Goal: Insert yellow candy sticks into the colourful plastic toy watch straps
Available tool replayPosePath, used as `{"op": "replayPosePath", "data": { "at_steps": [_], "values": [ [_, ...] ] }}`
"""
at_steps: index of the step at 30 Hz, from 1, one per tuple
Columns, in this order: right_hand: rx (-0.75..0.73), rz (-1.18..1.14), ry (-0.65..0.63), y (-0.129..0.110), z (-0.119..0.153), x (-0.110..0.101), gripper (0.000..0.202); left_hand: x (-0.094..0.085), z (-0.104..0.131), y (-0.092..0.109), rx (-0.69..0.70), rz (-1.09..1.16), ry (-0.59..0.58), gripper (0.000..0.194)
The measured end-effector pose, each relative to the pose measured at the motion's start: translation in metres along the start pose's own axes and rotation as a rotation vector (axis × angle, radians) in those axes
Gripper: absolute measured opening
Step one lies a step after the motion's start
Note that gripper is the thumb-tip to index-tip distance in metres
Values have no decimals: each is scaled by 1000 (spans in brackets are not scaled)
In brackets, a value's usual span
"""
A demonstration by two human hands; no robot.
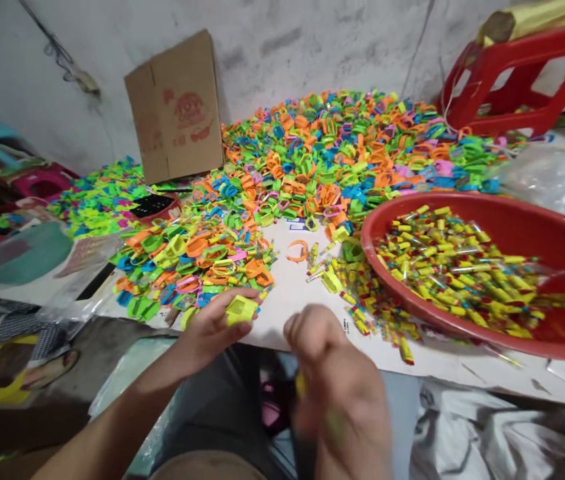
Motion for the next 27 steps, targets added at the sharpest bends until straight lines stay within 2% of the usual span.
{"op": "replayPosePath", "data": {
  "at_steps": [3, 6, 9, 13, 20, 24, 27],
  "values": [
    [8, -106, 37, 5, -20, 11, 20, -9, 11, 10, 116, -157, 73, 48],
    [71, -106, -73, 9, -28, 27, 23, -19, 17, 20, 210, -265, 153, 38],
    [66, 84, -133, 12, -28, 39, 12, -29, 22, 26, 239, -334, 187, 33],
    [-55, 350, -169, 14, -27, 48, 18, -38, 27, 31, 305, -483, 215, 31],
    [-153, 385, -102, 20, -24, 60, 15, -43, 33, 33, 361, -618, 257, 31],
    [-174, 436, -143, 22, -21, 63, 13, -43, 34, 32, 375, -674, 275, 30],
    [-206, 582, -168, 23, -21, 66, 12, -45, 35, 28, 363, -707, 303, 31]
  ]
}}
Point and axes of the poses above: each hand's wrist, its own z-axis away from the middle knuckle, its own x-axis out of the palm, y = z × x, the point moved 1 cm from there along -z, towards the middle knuckle, and after that the axes turned 14 degrees about x, right-handed, at the moved point
